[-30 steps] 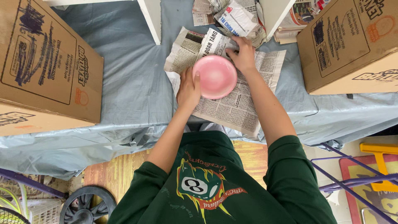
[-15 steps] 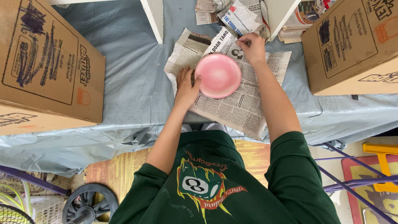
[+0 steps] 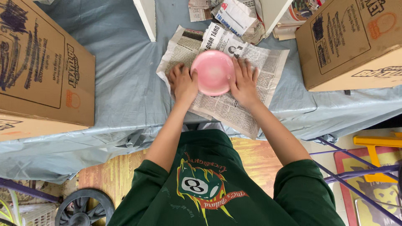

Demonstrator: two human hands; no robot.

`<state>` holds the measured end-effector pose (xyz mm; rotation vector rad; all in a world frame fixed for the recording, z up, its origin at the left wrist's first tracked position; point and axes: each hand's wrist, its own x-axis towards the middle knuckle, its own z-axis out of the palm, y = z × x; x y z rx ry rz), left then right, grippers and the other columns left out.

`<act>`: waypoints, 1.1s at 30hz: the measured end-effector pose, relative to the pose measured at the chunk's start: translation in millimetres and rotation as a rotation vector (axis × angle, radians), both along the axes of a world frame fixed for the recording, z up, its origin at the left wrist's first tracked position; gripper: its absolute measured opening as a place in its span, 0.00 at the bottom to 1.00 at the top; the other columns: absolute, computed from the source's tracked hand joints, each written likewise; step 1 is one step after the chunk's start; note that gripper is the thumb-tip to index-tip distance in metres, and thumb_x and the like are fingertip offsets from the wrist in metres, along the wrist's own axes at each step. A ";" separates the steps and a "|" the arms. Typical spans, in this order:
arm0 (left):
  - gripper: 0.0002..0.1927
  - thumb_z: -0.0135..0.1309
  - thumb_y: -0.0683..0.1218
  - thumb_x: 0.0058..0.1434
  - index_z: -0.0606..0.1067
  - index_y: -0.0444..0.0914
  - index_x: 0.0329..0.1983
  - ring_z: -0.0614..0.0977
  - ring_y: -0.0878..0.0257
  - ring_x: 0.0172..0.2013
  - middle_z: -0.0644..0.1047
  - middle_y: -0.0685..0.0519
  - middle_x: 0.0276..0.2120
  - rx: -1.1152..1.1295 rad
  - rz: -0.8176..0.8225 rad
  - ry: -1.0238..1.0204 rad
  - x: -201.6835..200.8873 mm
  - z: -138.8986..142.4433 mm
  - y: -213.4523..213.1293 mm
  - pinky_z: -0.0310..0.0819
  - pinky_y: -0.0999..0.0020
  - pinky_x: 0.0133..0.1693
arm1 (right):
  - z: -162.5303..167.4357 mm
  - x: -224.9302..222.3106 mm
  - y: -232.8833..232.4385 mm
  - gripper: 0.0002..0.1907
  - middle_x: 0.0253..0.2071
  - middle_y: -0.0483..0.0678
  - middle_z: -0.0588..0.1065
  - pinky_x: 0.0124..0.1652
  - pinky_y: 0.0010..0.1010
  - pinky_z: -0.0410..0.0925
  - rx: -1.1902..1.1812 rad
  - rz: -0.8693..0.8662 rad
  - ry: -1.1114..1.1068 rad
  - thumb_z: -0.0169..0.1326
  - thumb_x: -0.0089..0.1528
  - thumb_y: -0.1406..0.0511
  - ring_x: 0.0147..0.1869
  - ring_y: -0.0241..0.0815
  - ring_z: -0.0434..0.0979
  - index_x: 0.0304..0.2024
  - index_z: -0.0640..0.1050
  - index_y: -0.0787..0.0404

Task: The person crumples sheets of newspaper and places them into a cardboard box, then folds the box flaps closed and seals the top seam with clear packing tape, cutting the tape with scissors and pressing it down. They move a pink plate aside on the covered table while working.

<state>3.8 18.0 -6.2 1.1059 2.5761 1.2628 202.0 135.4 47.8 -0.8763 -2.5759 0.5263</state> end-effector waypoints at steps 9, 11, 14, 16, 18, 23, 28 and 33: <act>0.22 0.44 0.59 0.68 0.76 0.39 0.50 0.67 0.49 0.63 0.72 0.47 0.56 -0.052 0.075 0.057 -6.4 5.1 -5.7 0.39 0.36 0.67 | 12.9 24.9 10.4 0.59 0.79 0.60 0.50 0.72 0.62 0.30 0.116 0.169 -0.272 0.50 0.56 0.32 0.82 0.60 0.40 0.77 0.51 0.58; 0.21 0.44 0.60 0.68 0.77 0.42 0.49 0.67 0.49 0.63 0.72 0.47 0.56 -0.066 0.081 0.040 -3.0 11.8 -5.9 0.37 0.36 0.68 | 11.0 28.4 13.4 0.63 0.78 0.60 0.49 0.71 0.61 0.30 0.126 0.185 -0.290 0.54 0.51 0.31 0.82 0.60 0.40 0.76 0.52 0.59; 0.20 0.45 0.62 0.68 0.78 0.45 0.48 0.66 0.48 0.63 0.72 0.48 0.56 -0.079 0.079 0.027 0.9 19.8 -6.6 0.35 0.35 0.68 | 8.5 35.8 21.1 0.65 0.78 0.59 0.50 0.73 0.60 0.30 0.102 0.212 -0.270 0.58 0.49 0.33 0.82 0.59 0.40 0.76 0.53 0.60; 0.20 0.46 0.63 0.66 0.78 0.47 0.47 0.66 0.49 0.64 0.71 0.48 0.56 -0.106 0.057 0.060 2.6 22.2 -9.0 0.35 0.35 0.68 | 8.4 42.5 26.0 0.62 0.78 0.60 0.51 0.73 0.60 0.32 0.076 0.223 -0.202 0.61 0.49 0.36 0.82 0.61 0.42 0.75 0.55 0.60; 0.22 0.48 0.63 0.63 0.77 0.46 0.50 0.65 0.49 0.63 0.71 0.48 0.56 -0.109 0.054 0.089 3.4 22.9 -10.7 0.33 0.33 0.67 | 10.0 52.0 28.7 0.55 0.78 0.60 0.54 0.76 0.59 0.37 0.097 0.166 -0.099 0.62 0.55 0.41 0.83 0.61 0.45 0.76 0.59 0.59; 0.25 0.51 0.62 0.67 0.72 0.42 0.58 0.63 0.46 0.66 0.68 0.45 0.59 -0.032 -0.028 0.095 3.0 28.1 -21.0 0.33 0.33 0.68 | 23.0 91.3 28.5 0.44 0.69 0.65 0.62 0.67 0.55 0.56 0.104 -0.394 0.068 0.68 0.60 0.50 0.73 0.64 0.58 0.70 0.65 0.64; 0.26 0.56 0.55 0.65 0.69 0.41 0.63 0.61 0.47 0.71 0.65 0.46 0.66 0.127 0.039 0.249 7.9 50.2 -69.2 0.37 0.36 0.71 | 36.6 133.9 29.9 0.35 0.48 0.56 0.79 0.50 0.37 0.72 -0.501 -0.431 0.130 0.65 0.58 0.57 0.51 0.44 0.79 0.59 0.69 0.71; 0.36 0.58 0.56 0.64 0.59 0.34 0.66 0.74 0.50 0.57 0.76 0.47 0.52 -0.016 0.235 -0.148 -7.0 69.5 -103.1 0.50 0.46 0.63 | 37.5 131.0 27.6 0.20 0.49 0.50 0.81 0.54 0.32 0.69 -0.885 -0.158 0.230 0.60 0.64 0.65 0.54 0.39 0.78 0.56 0.79 0.71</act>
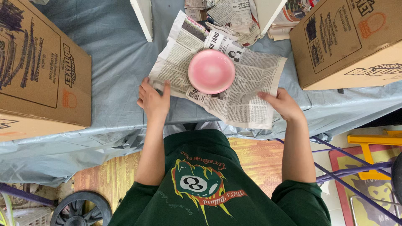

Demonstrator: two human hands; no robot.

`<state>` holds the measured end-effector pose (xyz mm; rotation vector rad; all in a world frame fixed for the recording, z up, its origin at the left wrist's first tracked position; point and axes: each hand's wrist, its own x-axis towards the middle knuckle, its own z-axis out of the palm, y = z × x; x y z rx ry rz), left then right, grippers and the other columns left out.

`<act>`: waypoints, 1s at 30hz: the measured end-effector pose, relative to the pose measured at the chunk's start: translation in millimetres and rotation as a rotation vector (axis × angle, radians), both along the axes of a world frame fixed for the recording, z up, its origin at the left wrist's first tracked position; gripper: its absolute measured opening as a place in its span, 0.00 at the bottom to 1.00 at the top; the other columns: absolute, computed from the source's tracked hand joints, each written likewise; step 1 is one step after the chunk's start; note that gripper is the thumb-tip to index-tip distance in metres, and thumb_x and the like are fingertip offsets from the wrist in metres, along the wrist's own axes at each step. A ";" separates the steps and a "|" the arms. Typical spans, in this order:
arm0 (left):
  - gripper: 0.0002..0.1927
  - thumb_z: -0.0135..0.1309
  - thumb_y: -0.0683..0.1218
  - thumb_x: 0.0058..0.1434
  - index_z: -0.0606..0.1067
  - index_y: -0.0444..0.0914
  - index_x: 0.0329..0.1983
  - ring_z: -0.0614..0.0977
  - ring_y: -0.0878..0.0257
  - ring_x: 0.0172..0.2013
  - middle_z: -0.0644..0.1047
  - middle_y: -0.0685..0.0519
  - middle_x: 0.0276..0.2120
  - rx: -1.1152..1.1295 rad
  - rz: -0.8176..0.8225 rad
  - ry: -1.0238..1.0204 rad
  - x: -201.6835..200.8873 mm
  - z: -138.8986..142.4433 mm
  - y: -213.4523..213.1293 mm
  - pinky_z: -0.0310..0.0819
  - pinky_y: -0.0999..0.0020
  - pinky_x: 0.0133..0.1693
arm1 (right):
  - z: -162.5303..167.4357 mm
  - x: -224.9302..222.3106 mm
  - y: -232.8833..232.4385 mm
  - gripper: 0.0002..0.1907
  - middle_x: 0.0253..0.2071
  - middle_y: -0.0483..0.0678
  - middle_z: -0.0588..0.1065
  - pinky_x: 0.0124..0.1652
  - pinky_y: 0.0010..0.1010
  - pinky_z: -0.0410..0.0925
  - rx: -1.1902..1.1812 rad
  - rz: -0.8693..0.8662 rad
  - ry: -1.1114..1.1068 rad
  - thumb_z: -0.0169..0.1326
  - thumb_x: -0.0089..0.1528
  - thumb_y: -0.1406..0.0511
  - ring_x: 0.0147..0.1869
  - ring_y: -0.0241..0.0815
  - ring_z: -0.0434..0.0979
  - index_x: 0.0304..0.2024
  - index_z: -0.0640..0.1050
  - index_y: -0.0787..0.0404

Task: The person crumples sheets of newspaper and places them into a cardboard box, then folds the box flaps closed and seals the top seam with clear packing tape, cutting the tape with scissors and pressing it down. They move a pink plate aside on the covered table while working.

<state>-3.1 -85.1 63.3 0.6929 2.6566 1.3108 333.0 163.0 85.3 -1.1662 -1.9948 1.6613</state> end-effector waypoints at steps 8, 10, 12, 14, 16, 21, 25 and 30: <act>0.41 0.46 0.39 0.75 0.33 0.38 0.77 0.84 0.60 0.47 0.84 0.47 0.46 0.827 -0.558 -0.429 5.9 -25.8 41.0 0.73 0.66 0.55 | -2.9 -113.8 -0.2 0.18 0.59 0.61 0.76 0.64 0.48 0.70 -0.593 0.159 0.735 0.48 0.69 0.65 0.65 0.52 0.77 0.57 0.72 0.72; 0.44 0.44 0.37 0.75 0.29 0.40 0.80 0.82 0.58 0.54 0.83 0.45 0.53 0.760 -0.662 -0.382 10.6 -23.1 44.2 0.69 0.63 0.61 | -2.9 -133.9 -5.7 0.22 0.63 0.58 0.76 0.67 0.41 0.66 -0.530 0.238 0.668 0.46 0.66 0.65 0.69 0.49 0.74 0.60 0.73 0.71; 0.49 0.43 0.35 0.69 0.26 0.42 0.81 0.81 0.53 0.62 0.80 0.43 0.60 0.632 -0.768 -0.285 13.3 -14.5 40.7 0.65 0.58 0.70 | -1.5 -141.4 -14.8 0.25 0.64 0.55 0.75 0.69 0.38 0.64 -0.219 0.369 0.529 0.44 0.64 0.68 0.71 0.49 0.73 0.63 0.74 0.69; 0.57 0.54 0.36 0.59 0.28 0.42 0.79 0.72 0.46 0.66 0.74 0.39 0.64 0.456 -0.886 -0.099 11.0 -2.7 34.0 0.60 0.53 0.68 | 1.5 -138.8 -26.6 0.27 0.63 0.53 0.75 0.70 0.41 0.63 0.324 0.526 0.295 0.43 0.63 0.72 0.70 0.51 0.73 0.65 0.73 0.64; 0.62 0.62 0.39 0.51 0.32 0.42 0.78 0.68 0.43 0.68 0.71 0.36 0.65 0.331 -0.979 0.089 9.1 7.5 32.4 0.53 0.48 0.68 | 6.3 -131.9 -38.2 0.26 0.63 0.56 0.72 0.69 0.41 0.63 0.613 0.572 0.282 0.51 0.61 0.71 0.70 0.54 0.70 0.63 0.73 0.63; 0.57 0.72 0.51 0.45 0.53 0.41 0.74 0.73 0.49 0.62 0.74 0.42 0.59 0.157 -1.046 0.413 6.6 9.5 46.2 0.46 0.44 0.66 | 21.1 -122.2 -57.6 0.39 0.58 0.59 0.70 0.63 0.44 0.61 0.826 0.620 0.165 0.70 0.50 0.63 0.63 0.58 0.68 0.63 0.71 0.65; 0.33 0.67 0.58 0.56 0.71 0.40 0.60 0.75 0.56 0.61 0.77 0.51 0.56 0.093 -1.004 0.472 0.5 -6.1 57.8 0.52 0.51 0.64 | 28.2 -121.9 -60.9 0.38 0.62 0.55 0.71 0.67 0.42 0.63 0.720 0.521 0.268 0.70 0.54 0.59 0.68 0.55 0.69 0.63 0.70 0.62; 0.24 0.60 0.60 0.64 0.77 0.36 0.50 0.71 0.58 0.62 0.75 0.53 0.57 0.085 -0.978 0.464 2.2 -20.5 61.7 0.52 0.53 0.65 | 21.9 -125.2 -61.6 0.38 0.61 0.55 0.73 0.67 0.48 0.60 1.026 0.526 0.217 0.71 0.50 0.59 0.68 0.60 0.69 0.60 0.74 0.63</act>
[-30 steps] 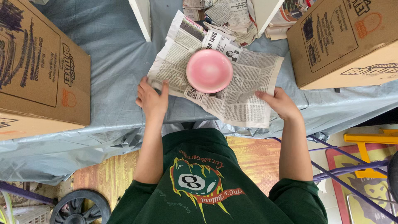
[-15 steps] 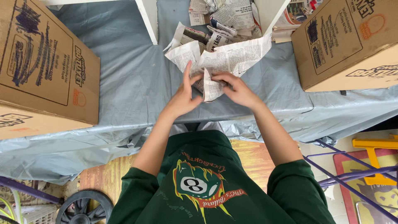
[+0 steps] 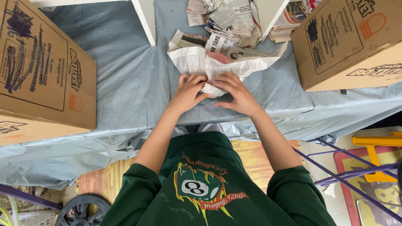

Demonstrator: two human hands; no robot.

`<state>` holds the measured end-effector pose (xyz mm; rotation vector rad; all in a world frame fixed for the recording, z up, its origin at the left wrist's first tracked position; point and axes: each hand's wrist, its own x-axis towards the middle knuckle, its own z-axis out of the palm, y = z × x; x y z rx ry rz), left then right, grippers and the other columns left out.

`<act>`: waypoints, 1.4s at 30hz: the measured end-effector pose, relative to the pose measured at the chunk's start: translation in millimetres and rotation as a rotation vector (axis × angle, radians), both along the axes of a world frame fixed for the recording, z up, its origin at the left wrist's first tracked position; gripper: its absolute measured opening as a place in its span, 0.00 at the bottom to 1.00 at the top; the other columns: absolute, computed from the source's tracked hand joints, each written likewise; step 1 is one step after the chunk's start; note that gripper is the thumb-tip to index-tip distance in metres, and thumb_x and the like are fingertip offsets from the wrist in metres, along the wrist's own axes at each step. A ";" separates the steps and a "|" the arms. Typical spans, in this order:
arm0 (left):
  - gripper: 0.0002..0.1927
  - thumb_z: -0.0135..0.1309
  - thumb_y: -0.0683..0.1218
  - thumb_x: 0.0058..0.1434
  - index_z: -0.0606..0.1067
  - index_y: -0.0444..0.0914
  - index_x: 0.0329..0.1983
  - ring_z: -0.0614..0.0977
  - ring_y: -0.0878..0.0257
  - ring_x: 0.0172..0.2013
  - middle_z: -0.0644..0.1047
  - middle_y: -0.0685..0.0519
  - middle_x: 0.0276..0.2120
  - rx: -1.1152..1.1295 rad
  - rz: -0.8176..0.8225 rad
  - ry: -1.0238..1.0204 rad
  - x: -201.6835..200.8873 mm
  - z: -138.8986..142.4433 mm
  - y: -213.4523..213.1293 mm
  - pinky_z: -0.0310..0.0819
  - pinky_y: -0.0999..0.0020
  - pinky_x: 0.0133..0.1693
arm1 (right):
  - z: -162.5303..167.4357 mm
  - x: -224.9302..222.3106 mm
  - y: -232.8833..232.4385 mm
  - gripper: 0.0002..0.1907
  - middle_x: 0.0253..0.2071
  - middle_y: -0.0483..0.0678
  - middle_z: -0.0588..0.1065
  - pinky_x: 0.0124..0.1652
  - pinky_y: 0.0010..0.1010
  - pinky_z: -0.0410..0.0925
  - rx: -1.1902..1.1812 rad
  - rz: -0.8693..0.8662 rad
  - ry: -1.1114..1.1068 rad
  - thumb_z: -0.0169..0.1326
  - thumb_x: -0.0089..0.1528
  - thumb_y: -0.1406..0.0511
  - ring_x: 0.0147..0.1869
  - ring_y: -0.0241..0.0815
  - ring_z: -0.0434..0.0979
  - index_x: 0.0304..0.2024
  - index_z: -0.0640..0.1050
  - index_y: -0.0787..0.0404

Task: The person crumples sheets of newspaper and places them into a cardboard box, then folds the box flaps closed and seals the top seam with clear packing tape, cutting the tape with scissors and pressing it down. They move a pink plate aside on the covered table while working.

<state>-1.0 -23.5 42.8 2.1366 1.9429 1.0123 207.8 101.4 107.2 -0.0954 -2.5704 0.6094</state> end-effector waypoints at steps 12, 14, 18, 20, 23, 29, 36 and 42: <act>0.45 0.61 0.45 0.63 0.45 0.35 0.73 0.72 0.53 0.62 0.61 0.45 0.66 0.333 0.416 -1.005 -14.0 -70.1 31.4 0.77 0.58 0.53 | -32.0 -27.0 -31.3 0.19 0.52 0.57 0.76 0.62 0.47 0.62 0.072 -0.231 0.058 0.54 0.68 0.66 0.57 0.57 0.75 0.60 0.70 0.64; 0.41 0.61 0.45 0.64 0.49 0.37 0.72 0.77 0.54 0.56 0.71 0.43 0.59 0.314 0.281 -1.202 -18.9 -74.0 47.0 0.76 0.62 0.51 | -33.9 -31.0 -31.0 0.17 0.50 0.56 0.77 0.61 0.46 0.63 0.075 -0.292 0.034 0.54 0.68 0.65 0.55 0.57 0.75 0.59 0.71 0.61; 0.16 0.58 0.48 0.72 0.79 0.36 0.58 0.81 0.50 0.42 0.80 0.42 0.43 -0.003 0.547 -0.738 -13.8 -53.7 47.2 0.74 0.59 0.46 | -37.9 -41.9 -31.6 0.18 0.48 0.56 0.77 0.59 0.47 0.63 -0.024 -0.327 0.059 0.54 0.67 0.65 0.55 0.58 0.76 0.58 0.70 0.63; 0.13 0.57 0.47 0.68 0.80 0.37 0.52 0.80 0.50 0.49 0.81 0.46 0.46 0.185 0.407 -0.492 -2.7 -33.4 39.9 0.73 0.57 0.52 | -39.3 -46.6 -32.6 0.18 0.49 0.58 0.77 0.57 0.47 0.63 -0.011 -0.311 0.085 0.54 0.67 0.65 0.55 0.59 0.75 0.58 0.70 0.64; 0.16 0.56 0.50 0.67 0.79 0.36 0.53 0.77 0.48 0.54 0.78 0.48 0.51 0.232 0.190 -0.358 10.0 -6.4 15.6 0.67 0.53 0.58 | -40.2 -44.5 -25.7 0.18 0.50 0.58 0.76 0.60 0.46 0.63 -0.027 -0.349 0.069 0.58 0.65 0.66 0.58 0.59 0.74 0.56 0.70 0.63; 0.24 0.60 0.60 0.61 0.79 0.37 0.49 0.75 0.50 0.55 0.77 0.49 0.50 0.140 0.212 -0.070 22.5 12.0 -0.8 0.60 0.48 0.58 | -57.4 0.9 47.3 0.16 0.58 0.50 0.74 0.66 0.36 0.65 -0.716 -0.167 0.429 0.56 0.67 0.73 0.66 0.43 0.73 0.56 0.72 0.62; 0.18 0.59 0.55 0.65 0.76 0.39 0.51 0.74 0.52 0.57 0.77 0.50 0.50 0.165 0.251 -0.134 28.7 -0.6 8.0 0.60 0.52 0.59 | -107.8 8.4 96.9 0.24 0.60 0.50 0.72 0.62 0.33 0.66 -1.315 -0.531 0.726 0.58 0.66 0.70 0.63 0.42 0.72 0.62 0.65 0.60; 0.21 0.61 0.54 0.64 0.72 0.41 0.55 0.74 0.52 0.56 0.77 0.50 0.51 0.192 0.251 -0.125 28.6 -3.0 7.7 0.61 0.53 0.60 | -93.7 -37.0 50.8 0.17 0.55 0.52 0.77 0.58 0.33 0.68 -1.098 -0.352 0.613 0.52 0.71 0.69 0.57 0.40 0.77 0.62 0.71 0.64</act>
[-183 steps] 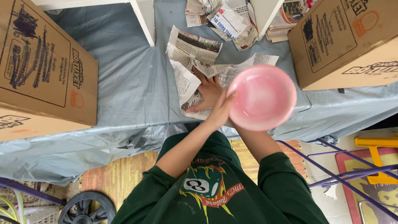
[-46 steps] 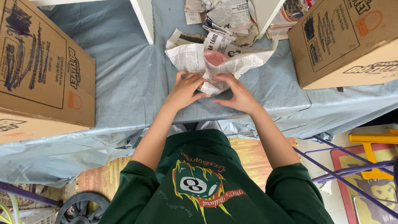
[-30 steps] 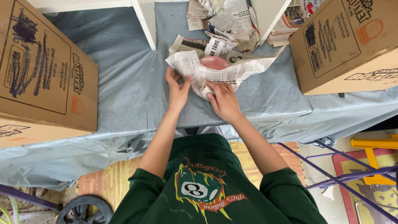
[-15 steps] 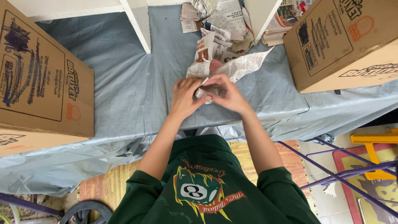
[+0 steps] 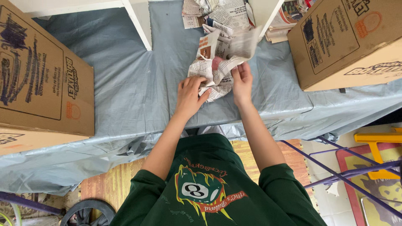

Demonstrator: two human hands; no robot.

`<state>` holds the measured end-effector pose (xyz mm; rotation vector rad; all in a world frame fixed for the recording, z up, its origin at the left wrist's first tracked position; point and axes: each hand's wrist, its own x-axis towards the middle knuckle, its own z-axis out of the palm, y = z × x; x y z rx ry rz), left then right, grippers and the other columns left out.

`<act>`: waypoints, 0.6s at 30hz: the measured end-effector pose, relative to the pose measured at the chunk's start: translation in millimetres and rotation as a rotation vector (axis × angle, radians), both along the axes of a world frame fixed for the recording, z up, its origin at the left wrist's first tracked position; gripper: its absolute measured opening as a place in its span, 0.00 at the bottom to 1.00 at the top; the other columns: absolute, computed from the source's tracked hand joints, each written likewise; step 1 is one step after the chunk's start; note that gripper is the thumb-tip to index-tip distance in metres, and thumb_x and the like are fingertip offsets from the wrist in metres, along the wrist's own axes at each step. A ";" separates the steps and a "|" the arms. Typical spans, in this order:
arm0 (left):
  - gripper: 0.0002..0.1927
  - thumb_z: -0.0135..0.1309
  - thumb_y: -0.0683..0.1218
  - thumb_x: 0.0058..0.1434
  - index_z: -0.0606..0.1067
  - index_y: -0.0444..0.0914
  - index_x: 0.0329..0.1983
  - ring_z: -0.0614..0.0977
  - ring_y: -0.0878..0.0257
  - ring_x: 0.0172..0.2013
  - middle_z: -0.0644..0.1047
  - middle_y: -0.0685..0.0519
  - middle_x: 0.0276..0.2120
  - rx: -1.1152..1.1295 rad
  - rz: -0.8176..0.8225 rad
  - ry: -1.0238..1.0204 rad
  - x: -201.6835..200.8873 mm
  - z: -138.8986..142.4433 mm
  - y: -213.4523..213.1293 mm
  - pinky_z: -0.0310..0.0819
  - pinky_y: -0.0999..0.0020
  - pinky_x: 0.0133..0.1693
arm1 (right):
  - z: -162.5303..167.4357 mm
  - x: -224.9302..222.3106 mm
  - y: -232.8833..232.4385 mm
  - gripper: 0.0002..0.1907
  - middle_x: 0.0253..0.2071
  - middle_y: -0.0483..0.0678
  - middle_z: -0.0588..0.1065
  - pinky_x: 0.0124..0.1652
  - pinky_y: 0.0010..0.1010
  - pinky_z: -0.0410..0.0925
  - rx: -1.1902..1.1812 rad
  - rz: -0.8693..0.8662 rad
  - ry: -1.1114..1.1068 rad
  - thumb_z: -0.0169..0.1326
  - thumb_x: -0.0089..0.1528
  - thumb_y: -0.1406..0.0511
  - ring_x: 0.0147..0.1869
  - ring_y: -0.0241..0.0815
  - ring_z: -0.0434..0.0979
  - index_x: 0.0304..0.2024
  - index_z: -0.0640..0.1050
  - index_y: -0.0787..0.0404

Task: The person crumples sheets of newspaper and places them into a cardboard box, then folds the box flaps closed and seals the top seam with clear packing tape, cutting the tape with scissors and pressing it down. They move a pink plate aside on the covered table while working.

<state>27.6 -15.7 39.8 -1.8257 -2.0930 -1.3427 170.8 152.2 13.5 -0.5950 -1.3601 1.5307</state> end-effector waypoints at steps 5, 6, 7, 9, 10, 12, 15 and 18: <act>0.43 0.62 0.53 0.60 0.56 0.37 0.72 0.73 0.50 0.57 0.71 0.49 0.56 0.043 -0.020 -0.154 -0.6 7.1 3.6 0.60 0.51 0.62 | 35.7 -9.3 -38.9 0.16 0.61 0.58 0.75 0.62 0.39 0.68 0.812 -0.015 -0.475 0.52 0.67 0.73 0.65 0.55 0.75 0.57 0.76 0.68; 0.48 0.62 0.53 0.58 0.52 0.36 0.75 0.72 0.49 0.57 0.67 0.46 0.59 0.086 -0.022 -0.179 -0.6 9.4 4.4 0.60 0.51 0.61 | 40.7 -5.5 -43.6 0.18 0.60 0.59 0.75 0.62 0.42 0.67 0.926 -0.006 -0.530 0.52 0.65 0.73 0.65 0.57 0.74 0.57 0.76 0.68; 0.47 0.63 0.53 0.57 0.54 0.38 0.75 0.72 0.48 0.58 0.66 0.44 0.61 0.072 -0.002 -0.044 -1.1 12.0 5.5 0.59 0.51 0.60 | 44.4 -0.7 -45.6 0.20 0.59 0.60 0.74 0.62 0.45 0.66 1.045 0.001 -0.583 0.53 0.62 0.73 0.65 0.58 0.72 0.57 0.76 0.68; 0.45 0.63 0.52 0.55 0.59 0.43 0.75 0.71 0.46 0.61 0.64 0.40 0.66 0.034 0.042 0.217 -0.4 15.6 4.3 0.59 0.50 0.58 | 46.2 10.2 -41.0 0.21 0.59 0.63 0.73 0.61 0.46 0.66 1.123 0.101 -0.616 0.54 0.59 0.72 0.65 0.59 0.71 0.56 0.75 0.68; 0.41 0.63 0.52 0.55 0.63 0.43 0.72 0.72 0.48 0.59 0.65 0.42 0.66 0.011 0.028 0.204 -0.7 16.8 4.5 0.59 0.48 0.58 | 44.2 14.8 -33.6 0.20 0.59 0.64 0.73 0.61 0.45 0.66 1.084 0.190 -0.592 0.54 0.58 0.72 0.64 0.59 0.70 0.54 0.76 0.68; 0.33 0.62 0.52 0.56 0.71 0.44 0.66 0.72 0.52 0.56 0.68 0.44 0.66 -0.029 0.002 0.188 -1.3 16.9 4.7 0.59 0.46 0.57 | 36.3 20.1 -9.6 0.17 0.58 0.62 0.72 0.61 0.41 0.68 0.915 0.193 -0.513 0.54 0.61 0.70 0.63 0.54 0.72 0.52 0.76 0.67; 0.16 0.59 0.54 0.63 0.77 0.39 0.48 0.74 0.54 0.57 0.74 0.54 0.60 -0.086 0.001 0.159 -2.8 11.9 6.6 0.59 0.48 0.61 | 17.8 9.0 37.6 0.15 0.54 0.54 0.75 0.60 0.35 0.71 0.466 0.033 -0.429 0.54 0.67 0.65 0.61 0.46 0.75 0.54 0.76 0.67; 0.17 0.57 0.53 0.65 0.79 0.35 0.46 0.74 0.54 0.55 0.75 0.52 0.55 -0.025 0.007 0.125 -2.6 4.0 7.6 0.59 0.49 0.62 | 8.6 -16.0 73.4 0.22 0.53 0.49 0.79 0.56 0.30 0.68 0.072 0.081 -0.486 0.58 0.68 0.59 0.57 0.40 0.76 0.57 0.76 0.67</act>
